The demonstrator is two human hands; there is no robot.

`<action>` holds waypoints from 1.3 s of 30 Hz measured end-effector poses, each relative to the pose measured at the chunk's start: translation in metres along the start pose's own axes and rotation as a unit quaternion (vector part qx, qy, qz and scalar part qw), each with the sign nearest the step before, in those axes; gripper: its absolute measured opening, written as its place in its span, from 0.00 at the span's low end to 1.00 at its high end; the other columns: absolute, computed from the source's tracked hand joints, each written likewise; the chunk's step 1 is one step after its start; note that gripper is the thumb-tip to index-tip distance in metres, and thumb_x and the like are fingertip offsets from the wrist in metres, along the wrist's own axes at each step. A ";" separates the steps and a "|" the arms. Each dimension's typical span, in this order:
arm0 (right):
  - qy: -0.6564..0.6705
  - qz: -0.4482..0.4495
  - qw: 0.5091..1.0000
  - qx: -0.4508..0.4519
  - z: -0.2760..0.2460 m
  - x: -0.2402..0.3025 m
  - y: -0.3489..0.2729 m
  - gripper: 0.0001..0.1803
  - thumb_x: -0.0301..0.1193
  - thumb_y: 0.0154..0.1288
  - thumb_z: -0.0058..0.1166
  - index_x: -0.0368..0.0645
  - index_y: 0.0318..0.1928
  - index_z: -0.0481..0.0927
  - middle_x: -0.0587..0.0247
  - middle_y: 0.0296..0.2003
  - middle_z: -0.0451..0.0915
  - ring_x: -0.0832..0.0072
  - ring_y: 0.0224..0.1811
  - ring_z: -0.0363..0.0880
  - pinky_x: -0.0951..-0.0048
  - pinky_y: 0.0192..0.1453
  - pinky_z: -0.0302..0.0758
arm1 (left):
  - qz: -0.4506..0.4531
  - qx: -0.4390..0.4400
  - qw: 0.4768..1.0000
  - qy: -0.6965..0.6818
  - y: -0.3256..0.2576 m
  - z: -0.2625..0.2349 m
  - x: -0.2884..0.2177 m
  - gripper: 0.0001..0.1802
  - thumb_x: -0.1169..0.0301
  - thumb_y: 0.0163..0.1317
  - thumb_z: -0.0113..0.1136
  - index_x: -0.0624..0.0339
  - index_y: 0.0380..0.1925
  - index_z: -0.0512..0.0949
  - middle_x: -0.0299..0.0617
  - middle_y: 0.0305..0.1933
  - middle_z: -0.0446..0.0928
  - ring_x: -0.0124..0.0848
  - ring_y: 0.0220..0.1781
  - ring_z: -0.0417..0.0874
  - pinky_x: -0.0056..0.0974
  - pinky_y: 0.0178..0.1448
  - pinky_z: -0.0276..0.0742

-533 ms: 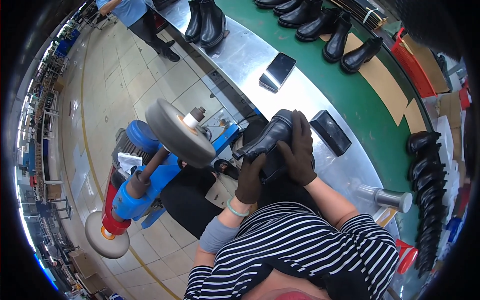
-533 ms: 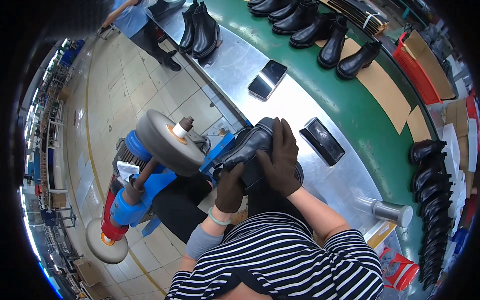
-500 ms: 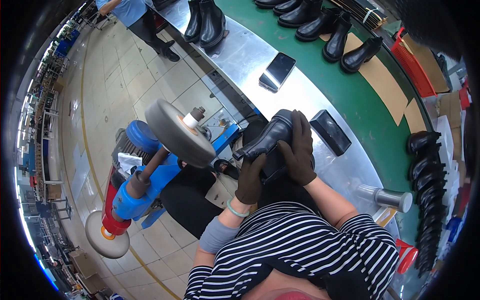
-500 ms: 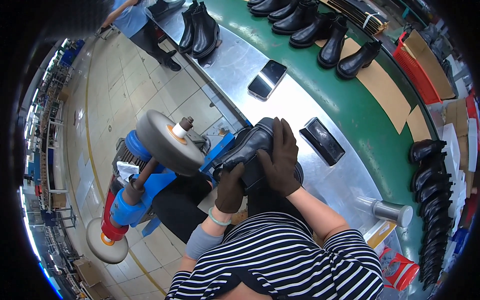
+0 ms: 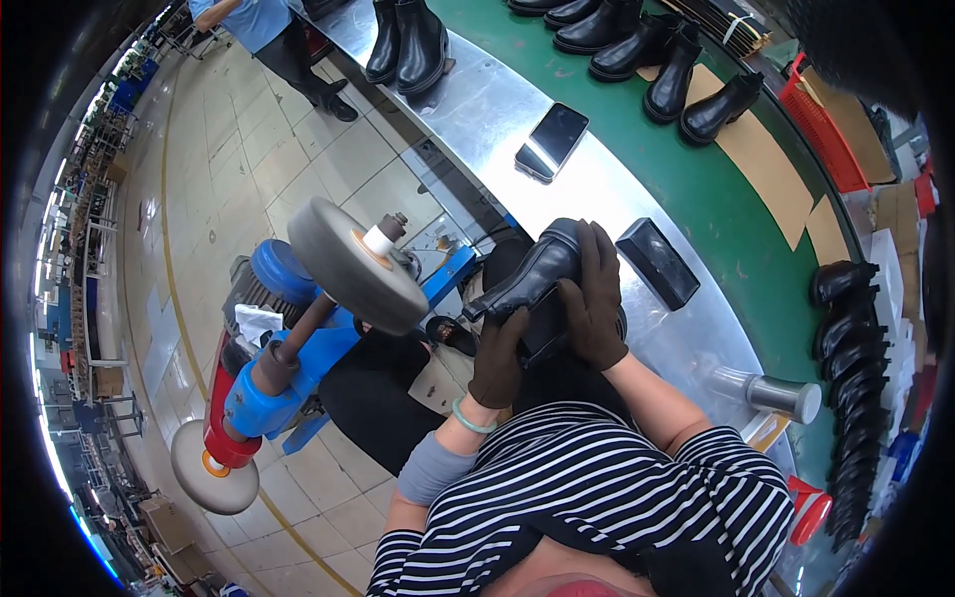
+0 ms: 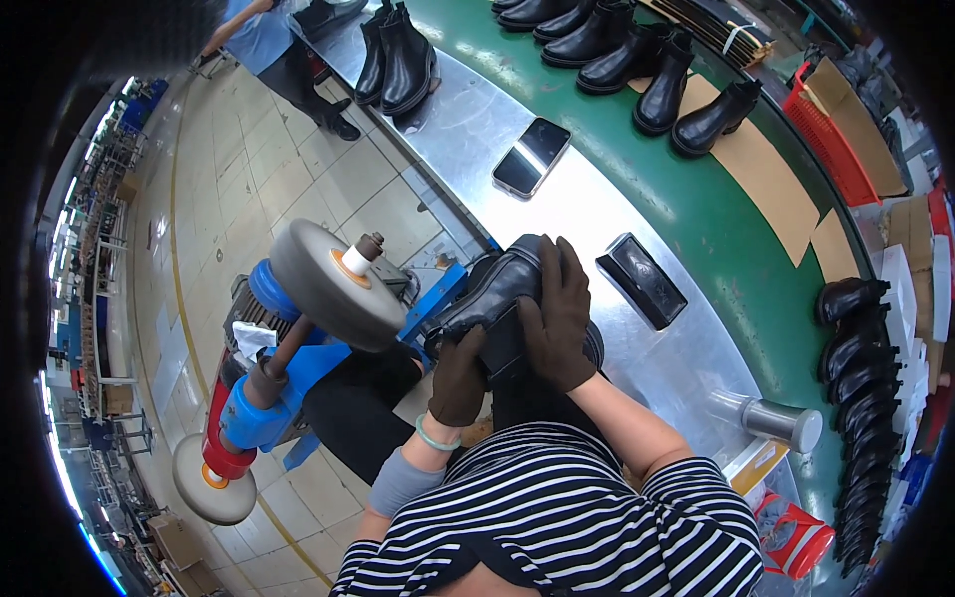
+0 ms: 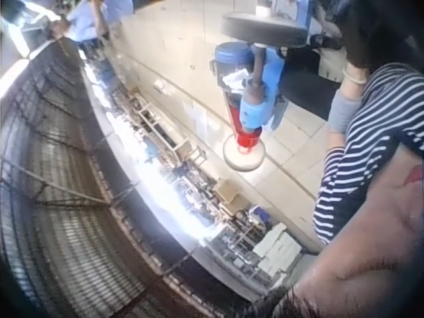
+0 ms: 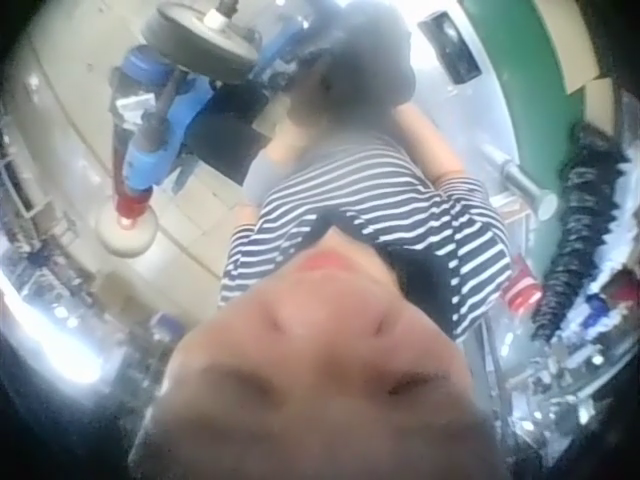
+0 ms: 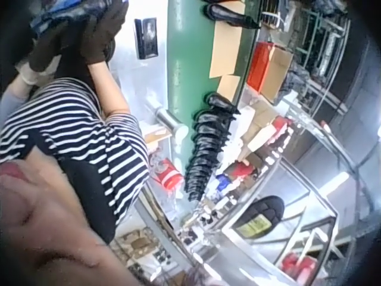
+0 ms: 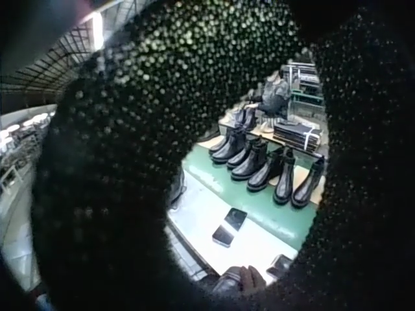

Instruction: Polishing and finishing leather boots using an industrial grinding and buffing machine.

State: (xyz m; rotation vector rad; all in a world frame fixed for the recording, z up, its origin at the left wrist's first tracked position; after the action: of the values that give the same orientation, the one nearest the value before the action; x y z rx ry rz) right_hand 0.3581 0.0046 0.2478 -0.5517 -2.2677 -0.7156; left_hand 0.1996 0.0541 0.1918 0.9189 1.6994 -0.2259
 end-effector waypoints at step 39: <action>0.690 0.246 0.674 0.097 -0.025 -0.131 -0.001 0.38 0.26 0.53 0.62 0.34 0.66 0.67 0.56 0.55 0.79 0.69 0.55 0.80 0.67 0.62 0.76 | 0.000 0.059 0.945 -0.321 0.096 -0.050 -0.127 0.23 0.67 0.72 0.45 0.72 0.60 0.74 0.60 0.69 0.69 0.47 0.73 0.68 0.47 0.76 0.60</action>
State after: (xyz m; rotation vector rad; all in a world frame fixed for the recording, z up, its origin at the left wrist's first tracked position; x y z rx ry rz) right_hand 0.4581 -0.0361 0.1687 -0.2765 -0.6693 -0.3355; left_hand 0.2354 0.0901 0.3508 0.8142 1.0872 -0.5663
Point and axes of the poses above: each hand's wrist, its own y-axis towards the middle knuckle, its own z-axis out of the palm, x = y × z, the point moved 8 cm from there along y, towards the middle knuckle
